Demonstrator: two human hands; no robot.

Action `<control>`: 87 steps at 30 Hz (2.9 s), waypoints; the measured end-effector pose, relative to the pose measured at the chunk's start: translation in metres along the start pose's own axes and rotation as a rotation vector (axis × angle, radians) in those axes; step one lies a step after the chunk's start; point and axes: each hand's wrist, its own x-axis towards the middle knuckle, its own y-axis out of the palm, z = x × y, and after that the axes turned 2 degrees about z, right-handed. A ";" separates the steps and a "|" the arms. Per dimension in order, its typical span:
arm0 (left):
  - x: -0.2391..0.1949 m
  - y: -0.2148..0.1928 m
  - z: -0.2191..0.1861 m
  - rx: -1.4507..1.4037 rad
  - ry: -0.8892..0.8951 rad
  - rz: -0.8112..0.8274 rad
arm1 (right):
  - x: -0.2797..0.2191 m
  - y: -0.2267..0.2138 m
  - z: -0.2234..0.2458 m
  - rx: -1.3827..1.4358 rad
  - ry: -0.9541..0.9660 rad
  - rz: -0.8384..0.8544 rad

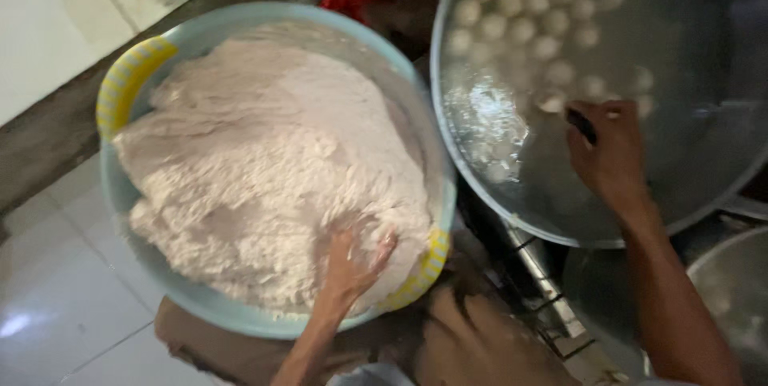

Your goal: The person scoops dough from a large basin using a spoon and drops small portions into a pot of boiling water. The process is repeated continuously, forming many small dough balls that cook in the water.

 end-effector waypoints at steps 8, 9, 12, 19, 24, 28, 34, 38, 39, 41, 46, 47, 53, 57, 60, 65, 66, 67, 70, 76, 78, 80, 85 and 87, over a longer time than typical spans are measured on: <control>0.033 0.033 -0.019 0.008 0.089 0.017 | -0.062 -0.023 0.142 0.510 0.078 0.035; 0.036 0.031 -0.030 -0.038 0.068 0.024 | -0.066 -0.021 0.156 0.568 0.112 0.055; 0.042 0.021 -0.065 -0.148 -0.005 0.050 | -0.069 -0.014 0.180 0.630 -0.027 0.010; 0.043 0.004 -0.088 -0.205 -0.028 0.100 | -0.080 0.006 0.167 1.047 0.441 0.496; 0.044 -0.002 -0.079 -0.004 -0.025 0.145 | -0.081 0.029 0.146 1.277 0.616 0.850; 0.047 0.000 -0.067 0.178 -0.111 0.215 | -0.077 0.039 0.144 1.377 0.596 0.934; 0.035 0.017 -0.030 0.297 0.001 0.080 | -0.073 0.027 0.140 1.349 0.615 0.939; 0.002 0.017 -0.005 0.346 0.238 -0.119 | -0.054 0.000 0.104 1.154 0.639 0.715; -0.005 0.010 0.002 0.423 0.275 -0.061 | -0.042 -0.004 0.089 1.107 0.633 0.622; -0.018 0.002 0.012 0.542 0.249 -0.095 | -0.015 -0.004 0.057 0.809 0.610 0.478; -0.016 -0.009 0.005 0.606 -0.158 0.229 | 0.030 0.017 0.015 0.312 0.381 0.098; -0.013 -0.010 0.002 0.587 -0.223 0.303 | 0.031 0.018 0.012 0.268 0.308 0.074; -0.017 -0.012 0.016 0.161 0.166 -0.019 | 0.027 0.012 0.014 0.253 0.257 0.060; -0.007 0.018 0.037 0.115 0.031 -0.056 | 0.010 -0.007 0.035 0.375 0.200 -0.063; 0.008 0.032 0.024 0.059 0.247 -0.082 | -0.022 -0.017 0.081 0.527 0.277 -0.016; 0.032 0.027 -0.047 -0.152 -0.116 0.027 | -0.058 -0.021 0.161 0.659 0.051 0.027; 0.036 0.024 -0.060 -0.235 -0.310 0.150 | -0.062 -0.020 0.171 0.678 0.008 0.024; 0.041 0.019 -0.070 -0.222 -0.219 0.127 | -0.064 -0.018 0.177 0.698 -0.035 0.020; 0.047 0.012 -0.087 -0.197 0.015 0.065 | -0.069 -0.009 0.181 0.713 -0.043 0.063; 0.042 0.012 -0.079 -0.124 0.086 0.030 | -0.087 0.014 0.158 1.229 0.563 0.611; 0.039 0.009 -0.072 -0.148 0.012 0.098 | -0.090 0.023 0.149 1.283 0.575 0.718; 0.040 0.007 -0.067 0.011 -0.083 0.155 | -0.092 0.033 0.145 1.314 0.595 0.806; 0.043 0.000 -0.061 0.099 -0.031 0.205 | -0.086 0.043 0.146 1.365 0.623 0.913; 0.043 0.001 -0.059 0.114 -0.030 0.232 | -0.084 0.041 0.146 1.366 0.640 0.934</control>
